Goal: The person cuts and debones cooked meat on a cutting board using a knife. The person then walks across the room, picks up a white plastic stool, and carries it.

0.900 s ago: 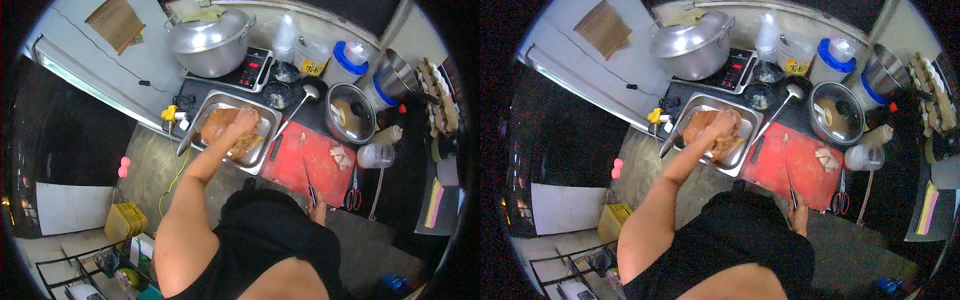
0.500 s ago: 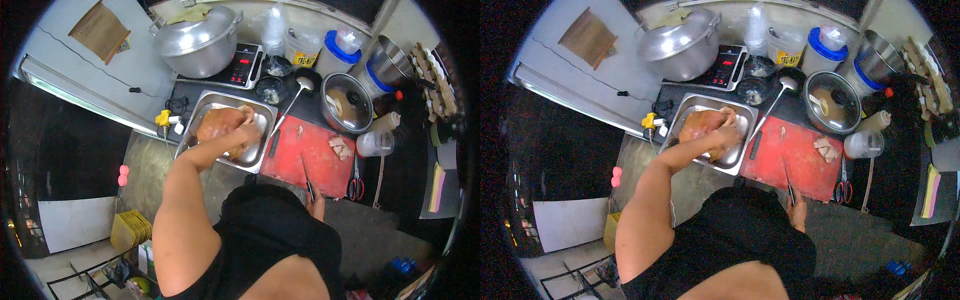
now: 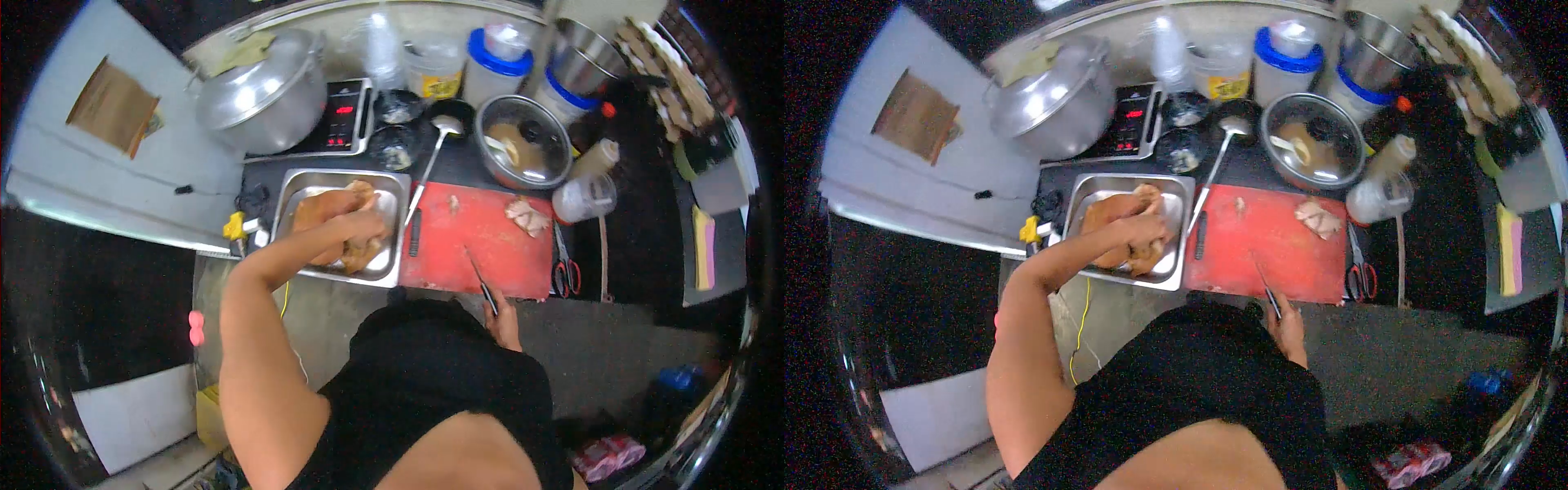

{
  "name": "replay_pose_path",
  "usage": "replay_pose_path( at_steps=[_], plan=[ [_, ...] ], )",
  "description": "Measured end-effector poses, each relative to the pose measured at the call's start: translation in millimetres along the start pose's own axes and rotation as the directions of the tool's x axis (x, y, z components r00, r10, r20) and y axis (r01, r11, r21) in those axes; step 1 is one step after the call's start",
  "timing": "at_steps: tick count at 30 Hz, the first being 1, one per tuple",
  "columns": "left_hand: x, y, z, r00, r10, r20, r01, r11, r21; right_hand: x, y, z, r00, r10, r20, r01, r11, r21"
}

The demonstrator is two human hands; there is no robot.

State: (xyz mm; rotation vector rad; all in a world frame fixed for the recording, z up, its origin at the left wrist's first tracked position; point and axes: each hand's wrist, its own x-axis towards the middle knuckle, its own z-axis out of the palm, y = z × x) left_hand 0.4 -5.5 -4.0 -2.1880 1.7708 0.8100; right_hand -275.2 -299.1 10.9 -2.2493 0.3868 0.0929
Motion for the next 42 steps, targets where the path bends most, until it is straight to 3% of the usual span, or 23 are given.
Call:
replay_pose_path(
  at_steps=[3, 8, 11, 12, 13, 14, 15, 18, 19, 20, 22, 24, 28, 31, 34, 40, 42],
  plan=[
    [-8.2, -6.7, 25.1, 0.979, 0.054, -0.195, -0.073, 0.993, -0.096, -0.4, -3.3, -4.4, 0.998, 0.052, 0.03, -0.052, 0.999, -0.015],
    [-39.9, 9.9, -7.3, 0.894, -0.012, -0.448, -0.139, 0.943, -0.301, -0.3, 14.0, 1.2, 0.999, -0.035, -0.038, 0.035, 0.999, 0.007],
    [-59.4, 24.9, -58.6, 0.889, -0.249, -0.385, 0.026, 0.866, -0.5, 0.5, 12.8, -1.0, 0.998, -0.042, -0.043, 0.044, 0.998, 0.05],
    [-55.7, 15.5, -55.6, 0.884, -0.256, -0.392, -0.022, 0.813, -0.581, 1.3, 11.9, -2.1, 0.998, -0.046, -0.048, 0.049, 0.996, 0.069],
    [-48.5, 3.7, -51.8, 0.878, -0.26, -0.401, -0.076, 0.753, -0.654, 2.3, 12.5, -6.6, 0.999, 0.021, 0.025, -0.022, 0.999, 0.038],
    [-40.4, -4.3, -46.5, 0.873, -0.259, -0.414, -0.136, 0.686, -0.714, 4.2, 12.3, -6.6, 1.0, -0.025, 0.001, 0.025, 0.999, 0.042],
    [-34.6, -0.3, -50.8, 0.867, -0.317, -0.384, -0.261, 0.369, -0.892, 4.4, 12.9, -7.9, 0.997, -0.066, -0.028, 0.067, 0.997, 0.043],
    [-9.4, 5.4, -73.9, 0.815, -0.391, -0.428, -0.286, 0.371, -0.884, 2.6, 16.3, -17.2, 0.998, -0.038, -0.045, 0.04, 0.997, 0.059],
    [-0.7, 20.7, -88.2, 0.851, -0.452, -0.268, -0.255, 0.091, -0.963, 2.8, 16.7, -20.0, 0.999, -0.003, -0.04, 0.006, 0.998, 0.07],
    [17.2, 27.1, -88.4, 0.828, -0.501, -0.252, -0.219, 0.124, -0.968, 3.3, 16.7, -22.0, 0.996, -0.031, -0.088, 0.037, 0.997, 0.061],
    [68.5, 41.4, -69.7, 0.79, -0.572, -0.22, -0.316, -0.071, -0.946, 4.4, 18.3, -26.8, 0.979, -0.08, -0.186, 0.089, 0.995, 0.036],
    [110.8, 62.2, -60.4, 0.825, -0.55, -0.134, -0.333, -0.28, -0.9, 3.8, 24.4, -33.1, 0.973, -0.016, -0.23, 0.023, 0.999, 0.029],
    [181.6, 101.7, -25.0, 0.874, -0.485, -0.02, -0.317, -0.539, -0.78, -1.8, 39.5, -37.6, 0.957, 0.058, -0.284, -0.05, 0.998, 0.035],
    [187.0, 120.0, -21.7, 0.791, -0.601, 0.111, -0.225, -0.456, -0.861, -3.9, 32.5, -42.3, 0.963, 0.113, -0.244, -0.115, 0.993, 0.006],
    [171.5, 115.3, -28.3, 0.779, -0.603, 0.169, -0.052, -0.331, -0.942, -6.6, 34.6, -36.8, 0.961, 0.122, -0.247, -0.115, 0.992, 0.041],
    [156.2, 100.1, -10.8, 0.709, -0.702, 0.068, -0.176, -0.269, -0.947, -3.2, 30.4, -27.4, 0.983, -0.085, -0.16, 0.089, 0.996, 0.018],
    [150.9, 100.1, -8.1, 0.63, -0.777, -0.01, -0.174, -0.129, -0.976, -0.9, 25.5, -26.3, 0.994, -0.055, -0.089, 0.051, 0.997, -0.05]
  ],
)
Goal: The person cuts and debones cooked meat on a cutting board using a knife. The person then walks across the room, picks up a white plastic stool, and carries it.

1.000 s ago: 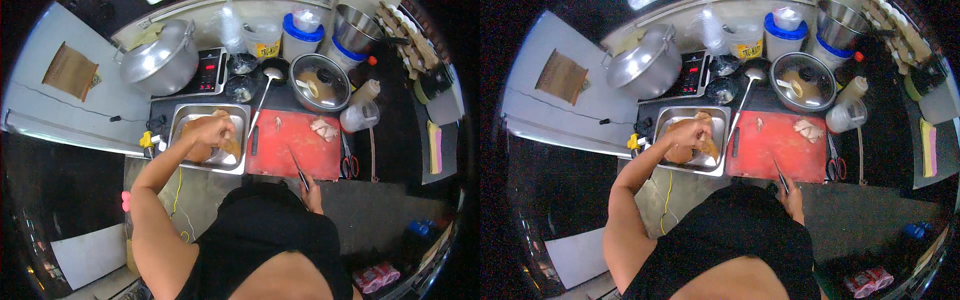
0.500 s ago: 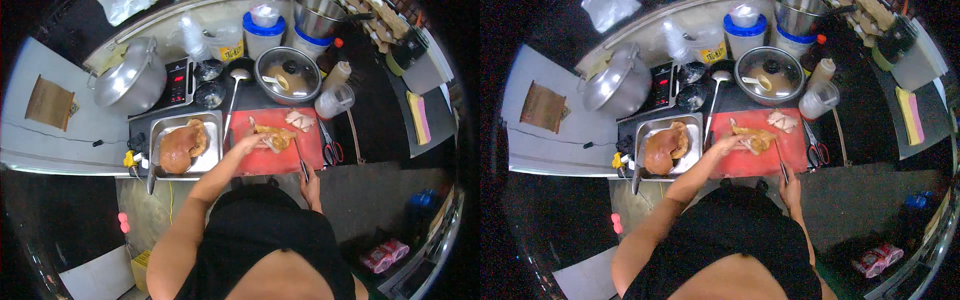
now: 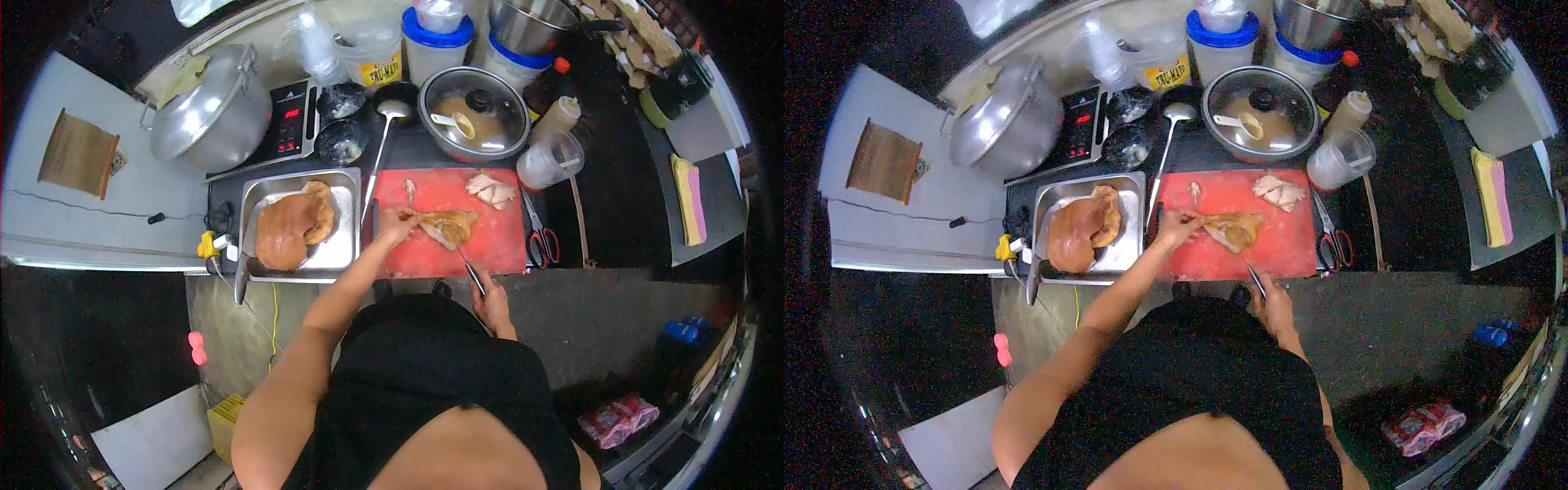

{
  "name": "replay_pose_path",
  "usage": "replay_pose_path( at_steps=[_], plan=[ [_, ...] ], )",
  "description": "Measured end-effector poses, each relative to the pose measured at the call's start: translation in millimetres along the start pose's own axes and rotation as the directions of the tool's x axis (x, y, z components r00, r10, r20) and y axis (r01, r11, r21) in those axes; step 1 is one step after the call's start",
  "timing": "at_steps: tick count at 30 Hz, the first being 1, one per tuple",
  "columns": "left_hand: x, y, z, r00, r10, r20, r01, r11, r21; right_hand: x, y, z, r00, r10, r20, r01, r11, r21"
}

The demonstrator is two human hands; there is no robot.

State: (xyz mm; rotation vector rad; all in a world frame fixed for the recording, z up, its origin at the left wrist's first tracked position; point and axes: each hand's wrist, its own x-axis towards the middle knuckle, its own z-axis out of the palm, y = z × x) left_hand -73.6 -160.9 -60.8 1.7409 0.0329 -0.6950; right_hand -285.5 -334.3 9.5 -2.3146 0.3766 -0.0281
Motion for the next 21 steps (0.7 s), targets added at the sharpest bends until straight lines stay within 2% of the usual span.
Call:
replay_pose_path(
  at_steps=[1, 2, 4, 7, 10, 17, 21],
  plan=[
    [-1.2, -1.0, -1.9, 0.998, 0.053, -0.043, -0.051, 0.997, 0.051, 2.0, -1.3, 0.2, 0.999, 0.013, 0.035, -0.011, 0.999, -0.036],
    [-3.3, -2.6, -2.4, 0.979, 0.173, -0.11, -0.156, 0.976, 0.151, 3.6, -0.9, 1.3, 0.999, -0.009, 0.037, 0.01, 0.999, -0.039],
    [-9.9, -3.8, -0.2, 0.888, 0.414, -0.2, -0.324, 0.872, 0.367, 6.7, 1.1, 3.9, 0.998, -0.051, 0.04, 0.052, 0.998, -0.043],
    [-30.7, 10.7, 4.6, 0.724, 0.668, -0.172, -0.463, 0.656, 0.597, 10.3, 1.8, 3.5, 0.993, -0.115, 0.031, 0.115, 0.993, -0.016],
    [-44.3, 11.5, 16.8, 0.674, 0.738, -0.011, -0.597, 0.554, 0.581, 13.8, 7.1, 4.1, 0.992, -0.069, 0.11, 0.081, 0.99, -0.112],
    [-36.7, -14.0, 31.5, 0.747, 0.653, -0.123, -0.498, 0.672, 0.548, 24.8, 21.9, 5.0, 0.976, -0.12, 0.184, 0.14, 0.985, -0.098],
    [-36.9, -14.9, 35.0, 0.752, 0.639, -0.163, -0.495, 0.711, 0.5, 29.8, 21.4, 0.5, 0.966, -0.148, 0.211, 0.17, 0.981, -0.09]
  ],
)
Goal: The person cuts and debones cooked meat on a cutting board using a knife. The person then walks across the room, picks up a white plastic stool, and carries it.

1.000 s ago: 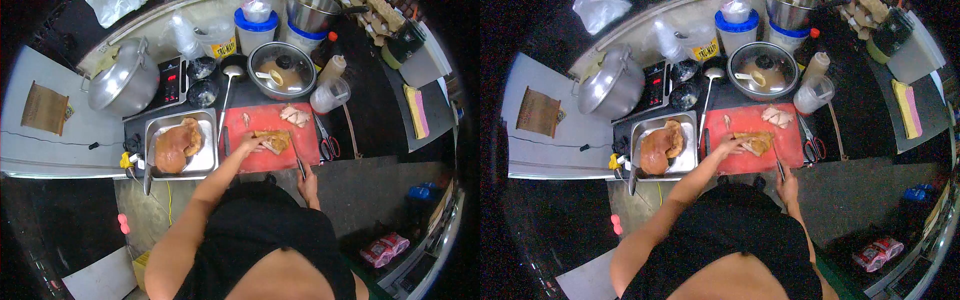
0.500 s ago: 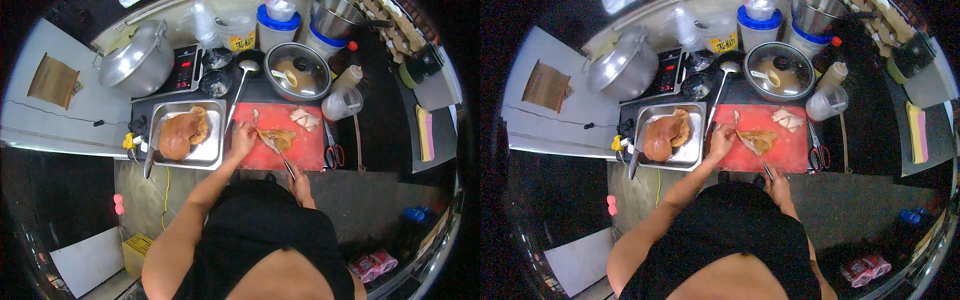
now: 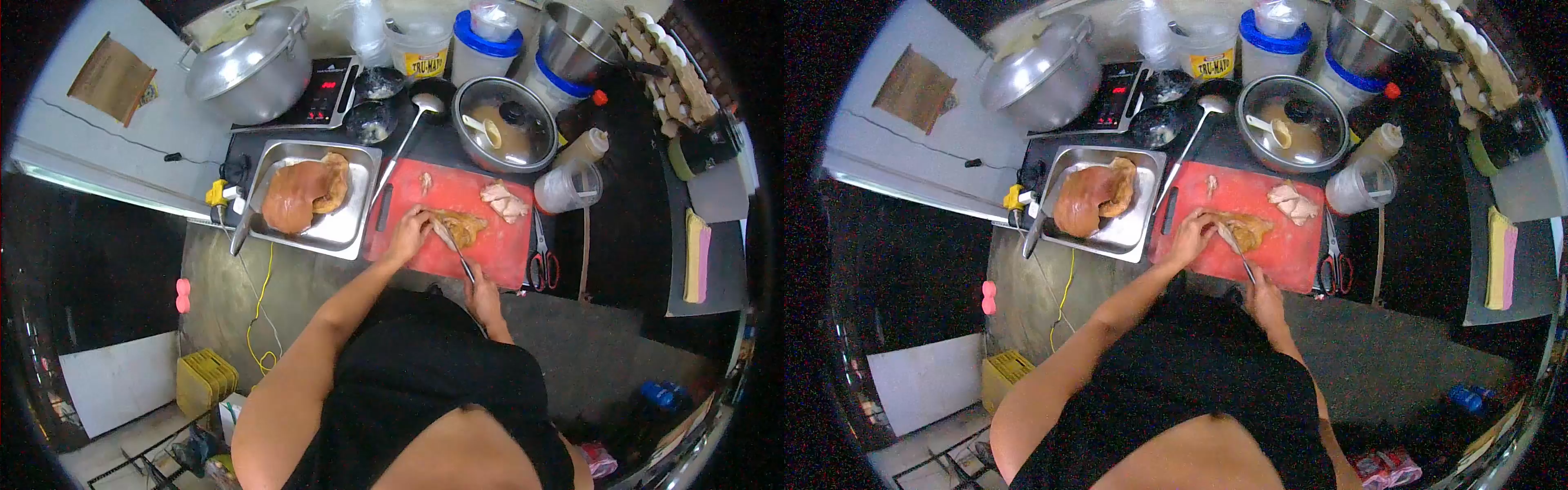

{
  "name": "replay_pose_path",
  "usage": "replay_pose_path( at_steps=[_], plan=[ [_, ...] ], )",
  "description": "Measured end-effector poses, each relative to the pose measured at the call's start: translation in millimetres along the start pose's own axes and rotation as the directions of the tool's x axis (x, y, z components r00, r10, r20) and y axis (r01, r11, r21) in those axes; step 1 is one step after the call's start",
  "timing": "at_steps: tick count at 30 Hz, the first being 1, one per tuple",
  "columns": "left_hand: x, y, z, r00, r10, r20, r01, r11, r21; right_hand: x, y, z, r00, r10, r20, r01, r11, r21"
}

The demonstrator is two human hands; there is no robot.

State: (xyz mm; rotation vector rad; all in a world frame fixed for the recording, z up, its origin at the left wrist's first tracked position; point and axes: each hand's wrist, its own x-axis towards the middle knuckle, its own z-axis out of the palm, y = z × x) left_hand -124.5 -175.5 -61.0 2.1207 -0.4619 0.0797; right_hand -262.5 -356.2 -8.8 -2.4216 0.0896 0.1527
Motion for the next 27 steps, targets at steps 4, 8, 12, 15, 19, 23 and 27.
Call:
replay_pose_path(
  at_steps=[4, 8, 12, 15, 19, 23, 27],
  plan=[
    [-2.1, -2.9, 7.1, 0.999, -0.003, -0.054, 0.004, 1.0, 0.016, 0.5, 5.7, -1.4, 0.997, -0.075, -0.021, 0.076, 0.996, 0.035],
    [-1.4, -1.6, 8.9, 0.996, 0.017, -0.086, -0.015, 1.0, 0.022, 0.2, 11.6, -1.5, 0.997, -0.079, 0.013, 0.079, 0.997, -0.016],
    [-1.9, -4.5, 9.1, 0.995, 0.031, -0.099, -0.027, 0.999, 0.039, 1.2, 12.9, 4.6, 0.993, -0.117, -0.016, 0.117, 0.993, 0.008],
    [1.9, -4.5, 7.6, 0.995, 0.052, -0.091, -0.049, 0.998, 0.03, 2.6, 10.5, 5.1, 0.997, -0.072, -0.012, 0.071, 0.997, -0.03],
    [7.9, -7.2, 0.0, 0.993, 0.097, -0.063, -0.096, 0.995, 0.027, -2.0, -0.8, -2.5, 0.999, -0.031, -0.013, 0.031, 0.999, -0.032],
    [12.9, 1.8, -15.7, 1.0, 0.01, -0.017, -0.011, 1.0, -0.022, -4.2, 3.3, -0.7, 1.0, 0.023, 0.009, -0.022, 0.997, -0.073],
    [15.8, -0.8, -15.9, 0.989, 0.148, -0.018, -0.146, 0.986, 0.081, -4.6, 7.6, 5.4, 0.996, 0.085, 0.035, -0.081, 0.992, -0.096]
  ],
)
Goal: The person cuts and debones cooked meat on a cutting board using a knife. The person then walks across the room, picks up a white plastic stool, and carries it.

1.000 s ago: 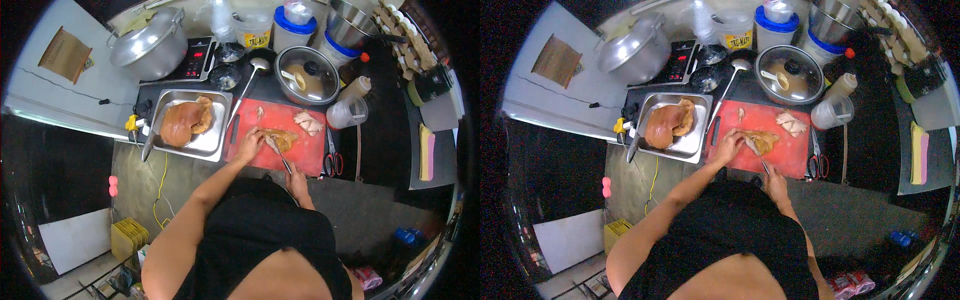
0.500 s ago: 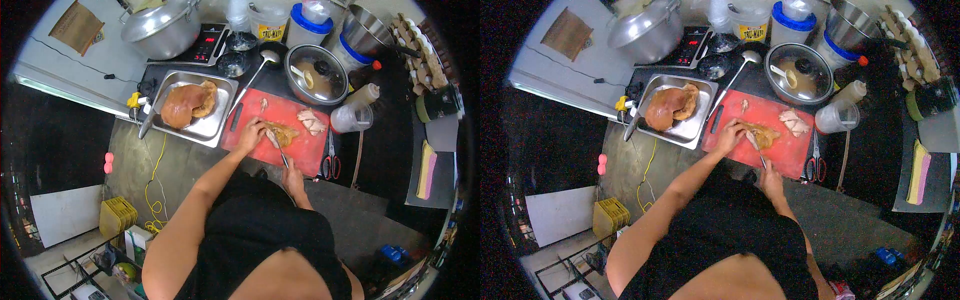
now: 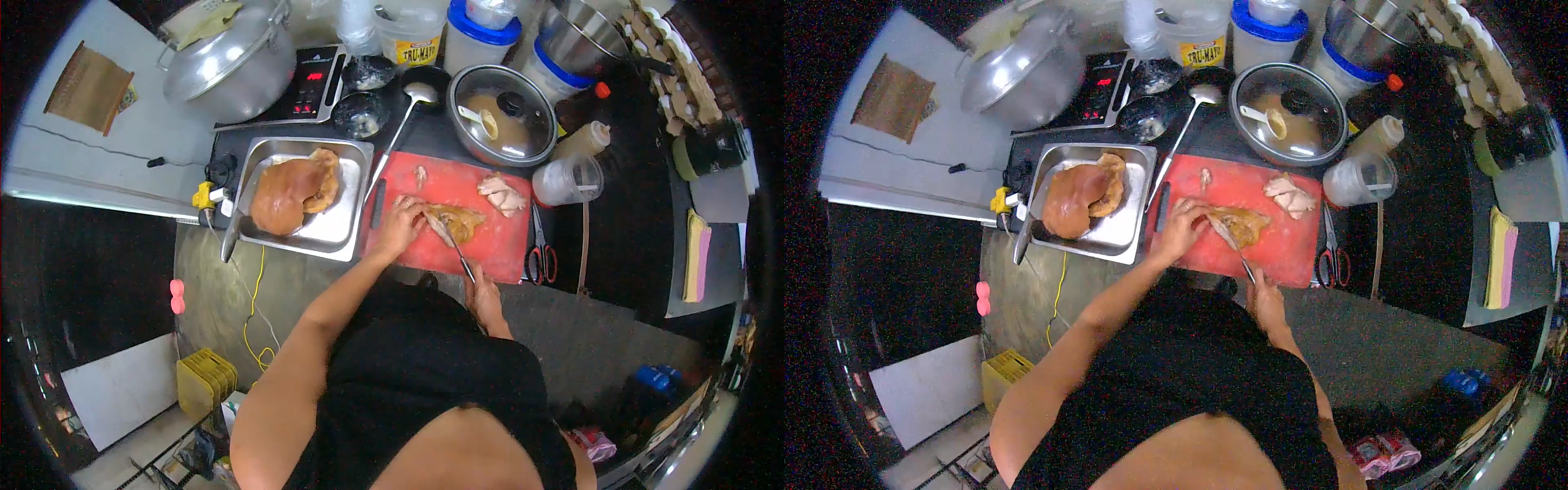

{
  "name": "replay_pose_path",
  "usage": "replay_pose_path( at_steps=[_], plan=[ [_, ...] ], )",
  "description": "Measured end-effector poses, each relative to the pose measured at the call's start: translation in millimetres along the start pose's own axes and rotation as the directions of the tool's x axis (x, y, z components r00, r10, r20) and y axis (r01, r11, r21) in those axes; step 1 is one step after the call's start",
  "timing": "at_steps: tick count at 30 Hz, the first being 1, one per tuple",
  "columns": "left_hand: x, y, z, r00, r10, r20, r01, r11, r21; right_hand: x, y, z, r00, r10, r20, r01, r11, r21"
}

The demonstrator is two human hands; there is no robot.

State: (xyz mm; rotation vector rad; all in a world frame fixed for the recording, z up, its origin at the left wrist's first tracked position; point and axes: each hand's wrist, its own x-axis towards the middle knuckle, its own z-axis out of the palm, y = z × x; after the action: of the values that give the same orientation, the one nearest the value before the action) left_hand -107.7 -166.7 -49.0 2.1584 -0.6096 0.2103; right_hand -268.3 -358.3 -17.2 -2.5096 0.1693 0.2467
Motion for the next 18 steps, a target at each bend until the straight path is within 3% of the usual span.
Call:
replay_pose_path(
  at_steps=[5, 18],
  plan=[
    [0.0, 0.8, 6.3, 0.992, 0.124, 0.016, -0.124, 0.992, -0.014, -3.6, -7.9, -4.4, 1.0, 0.011, -0.001, -0.011, 1.0, -0.001],
    [-6.2, -21.5, 18.6, 0.993, 0.101, 0.066, -0.099, 0.995, -0.032, 1.0, -8.0, -0.6, 1.0, -0.005, 0.012, 0.005, 1.0, 0.001]
  ],
)
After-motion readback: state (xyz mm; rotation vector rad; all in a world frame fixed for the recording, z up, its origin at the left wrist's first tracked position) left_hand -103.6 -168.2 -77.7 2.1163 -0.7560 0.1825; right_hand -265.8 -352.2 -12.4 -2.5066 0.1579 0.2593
